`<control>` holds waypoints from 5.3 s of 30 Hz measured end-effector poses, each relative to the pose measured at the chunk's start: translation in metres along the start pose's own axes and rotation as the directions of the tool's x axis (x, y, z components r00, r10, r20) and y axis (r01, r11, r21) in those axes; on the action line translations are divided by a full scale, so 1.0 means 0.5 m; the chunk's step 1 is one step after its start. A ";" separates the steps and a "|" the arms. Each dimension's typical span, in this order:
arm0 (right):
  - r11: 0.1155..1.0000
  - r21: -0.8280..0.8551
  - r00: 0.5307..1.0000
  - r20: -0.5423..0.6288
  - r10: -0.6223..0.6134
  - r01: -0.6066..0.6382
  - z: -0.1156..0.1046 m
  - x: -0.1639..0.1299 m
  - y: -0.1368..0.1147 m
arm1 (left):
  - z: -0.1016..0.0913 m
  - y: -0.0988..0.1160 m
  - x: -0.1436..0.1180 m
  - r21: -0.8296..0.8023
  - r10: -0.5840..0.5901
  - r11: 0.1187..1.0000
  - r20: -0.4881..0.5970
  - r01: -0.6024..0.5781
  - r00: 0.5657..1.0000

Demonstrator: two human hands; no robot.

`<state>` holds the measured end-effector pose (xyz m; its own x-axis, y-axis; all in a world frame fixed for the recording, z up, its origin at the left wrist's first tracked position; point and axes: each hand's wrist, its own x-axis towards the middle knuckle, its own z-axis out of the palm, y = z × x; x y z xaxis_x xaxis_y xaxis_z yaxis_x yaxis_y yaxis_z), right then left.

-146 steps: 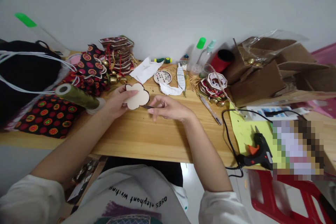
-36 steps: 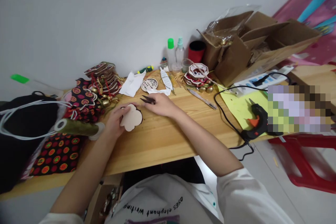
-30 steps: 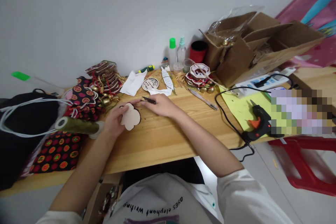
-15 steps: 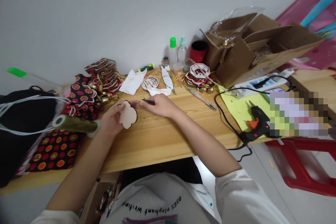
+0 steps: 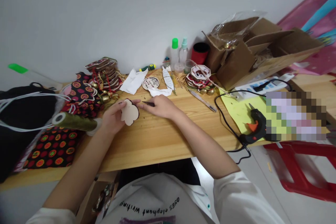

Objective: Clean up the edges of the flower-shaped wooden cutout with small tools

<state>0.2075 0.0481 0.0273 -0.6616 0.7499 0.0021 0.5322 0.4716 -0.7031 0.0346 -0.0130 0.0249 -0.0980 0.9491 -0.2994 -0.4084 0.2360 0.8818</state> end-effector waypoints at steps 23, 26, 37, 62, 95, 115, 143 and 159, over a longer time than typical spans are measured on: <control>0.696 0.716 0.996 0.086 -0.021 -0.047 0.008 0.000 0.006 | 0.000 -0.014 0.016 0.077 0.017 0.997 -0.234 0.001 0.972; 0.725 0.685 0.987 0.153 -0.041 -0.076 0.005 -0.003 0.000 | 0.002 -0.016 0.014 0.092 0.017 0.996 -0.214 0.003 0.977; 0.659 0.750 0.995 0.000 0.096 -0.063 0.013 0.005 0.005 | -0.006 -0.022 0.020 0.037 0.048 0.998 -0.083 -0.045 0.995; 0.715 0.634 0.859 0.504 -0.092 -0.295 -0.004 -0.002 -0.002 | 0.001 -0.014 0.023 -0.135 0.014 0.990 -0.145 -0.034 0.989; 0.606 0.792 0.863 0.260 -0.433 0.065 0.018 0.002 0.016 | 0.000 -0.020 0.020 -0.040 0.042 0.998 -0.040 -0.044 0.998; 0.755 0.615 0.687 0.651 -0.323 -0.227 0.007 -0.007 0.013 | -0.002 -0.027 0.019 0.033 0.042 0.999 -0.076 -0.040 0.996; 0.768 0.556 0.795 0.597 -0.103 -0.318 0.010 -0.005 0.004 | 0.002 -0.027 0.015 0.086 0.031 0.996 -0.063 -0.026 0.998; 0.799 0.493 0.807 0.591 -0.018 -0.343 0.016 -0.009 -0.009 | 0.004 -0.024 0.012 0.143 0.042 0.989 -0.040 -0.036 0.998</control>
<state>0.2041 0.0389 0.0249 -0.8554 0.3223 -0.4054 0.3917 -0.1093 -0.9136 0.0407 -0.0098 0.0131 -0.1516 0.9489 -0.2766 -0.2703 0.2294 0.9351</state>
